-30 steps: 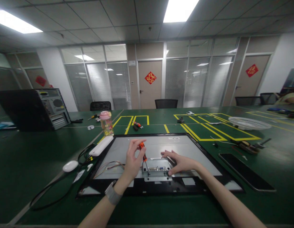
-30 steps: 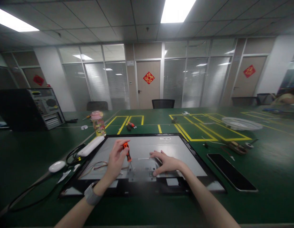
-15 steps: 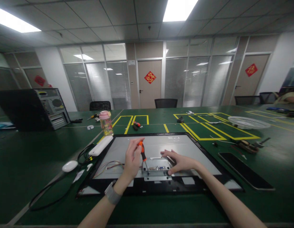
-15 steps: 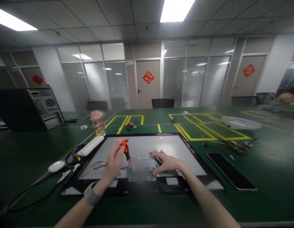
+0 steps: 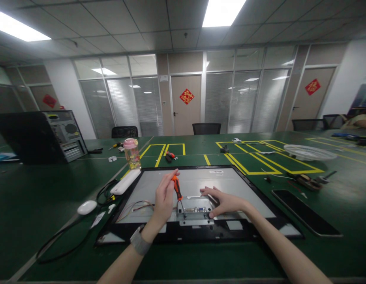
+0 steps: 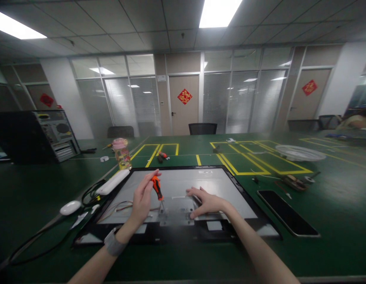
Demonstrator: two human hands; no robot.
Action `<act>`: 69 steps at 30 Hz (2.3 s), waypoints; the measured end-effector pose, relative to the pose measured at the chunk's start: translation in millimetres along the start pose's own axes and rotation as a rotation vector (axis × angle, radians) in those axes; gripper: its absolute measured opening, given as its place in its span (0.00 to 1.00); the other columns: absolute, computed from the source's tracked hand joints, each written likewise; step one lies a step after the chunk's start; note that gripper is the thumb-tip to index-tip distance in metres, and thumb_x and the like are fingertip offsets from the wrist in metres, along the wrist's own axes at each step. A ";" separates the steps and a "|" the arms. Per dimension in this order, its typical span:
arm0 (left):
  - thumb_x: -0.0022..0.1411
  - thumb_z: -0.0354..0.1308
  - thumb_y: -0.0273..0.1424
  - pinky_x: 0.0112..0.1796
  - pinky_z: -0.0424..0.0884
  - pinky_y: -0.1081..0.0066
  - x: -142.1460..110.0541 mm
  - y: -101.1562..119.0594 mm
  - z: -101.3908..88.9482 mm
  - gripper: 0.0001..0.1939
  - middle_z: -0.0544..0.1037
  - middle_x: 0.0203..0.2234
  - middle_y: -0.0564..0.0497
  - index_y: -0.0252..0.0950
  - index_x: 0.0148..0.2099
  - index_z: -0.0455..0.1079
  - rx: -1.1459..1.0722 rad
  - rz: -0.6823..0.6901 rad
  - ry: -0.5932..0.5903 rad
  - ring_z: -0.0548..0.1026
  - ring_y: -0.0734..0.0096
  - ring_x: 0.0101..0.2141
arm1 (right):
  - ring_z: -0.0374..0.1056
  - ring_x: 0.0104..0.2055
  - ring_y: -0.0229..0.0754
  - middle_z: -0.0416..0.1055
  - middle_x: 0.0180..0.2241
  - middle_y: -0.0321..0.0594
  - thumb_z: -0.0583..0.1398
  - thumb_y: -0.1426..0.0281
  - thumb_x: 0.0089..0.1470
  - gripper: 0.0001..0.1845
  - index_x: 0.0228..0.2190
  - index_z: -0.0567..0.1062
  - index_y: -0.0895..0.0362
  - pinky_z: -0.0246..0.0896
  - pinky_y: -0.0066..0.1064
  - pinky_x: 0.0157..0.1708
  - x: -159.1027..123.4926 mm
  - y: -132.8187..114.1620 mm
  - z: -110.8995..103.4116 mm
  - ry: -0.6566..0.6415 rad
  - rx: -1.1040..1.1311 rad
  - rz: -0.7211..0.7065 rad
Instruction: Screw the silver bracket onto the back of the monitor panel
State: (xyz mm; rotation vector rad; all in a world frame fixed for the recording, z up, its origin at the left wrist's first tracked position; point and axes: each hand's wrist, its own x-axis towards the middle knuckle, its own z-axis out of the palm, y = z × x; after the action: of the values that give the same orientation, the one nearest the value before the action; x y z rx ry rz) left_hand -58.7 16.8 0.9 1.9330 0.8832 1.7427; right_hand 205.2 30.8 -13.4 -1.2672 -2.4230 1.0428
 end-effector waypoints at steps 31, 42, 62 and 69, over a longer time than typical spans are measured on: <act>0.67 0.46 0.33 0.42 0.67 0.67 -1.6 0.7 0.1 0.15 0.74 0.39 0.47 0.38 0.50 0.70 -0.024 -0.048 0.015 0.72 0.67 0.39 | 0.30 0.68 0.56 0.46 0.66 0.42 0.66 0.45 0.38 0.47 0.57 0.60 0.50 0.20 0.51 0.65 0.6 1.8 0.3 -0.002 -0.004 -0.015; 0.67 0.47 0.32 0.41 0.67 0.68 -0.8 1.6 1.6 0.15 0.72 0.41 0.47 0.40 0.52 0.69 -0.035 -0.010 -0.029 0.71 0.68 0.40 | 0.30 0.68 0.56 0.46 0.66 0.42 0.66 0.45 0.38 0.47 0.56 0.61 0.51 0.20 0.50 0.65 1.5 2.2 0.5 0.004 -0.007 -0.024; 0.62 0.55 0.31 0.37 0.67 0.71 -2.4 -5.6 6.0 0.10 0.67 0.34 0.50 0.37 0.46 0.68 0.013 0.006 0.078 0.68 0.71 0.34 | 0.29 0.68 0.56 0.46 0.66 0.42 0.66 0.46 0.39 0.47 0.56 0.60 0.51 0.21 0.50 0.65 1.0 1.7 0.6 0.002 0.005 -0.023; 0.68 0.44 0.35 0.38 0.70 0.67 -7.8 -3.7 5.6 0.14 0.72 0.38 0.47 0.36 0.50 0.64 -0.222 -0.091 0.009 0.73 0.69 0.35 | 0.29 0.68 0.56 0.45 0.66 0.42 0.66 0.46 0.38 0.47 0.57 0.60 0.50 0.20 0.50 0.65 1.5 2.3 0.5 0.002 0.003 -0.013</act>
State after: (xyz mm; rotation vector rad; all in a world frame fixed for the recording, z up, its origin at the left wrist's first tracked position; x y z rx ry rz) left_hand -54.1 14.9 -8.1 1.7177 0.7339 1.7187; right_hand 205.5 32.6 -15.6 -1.2493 -2.4242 1.0411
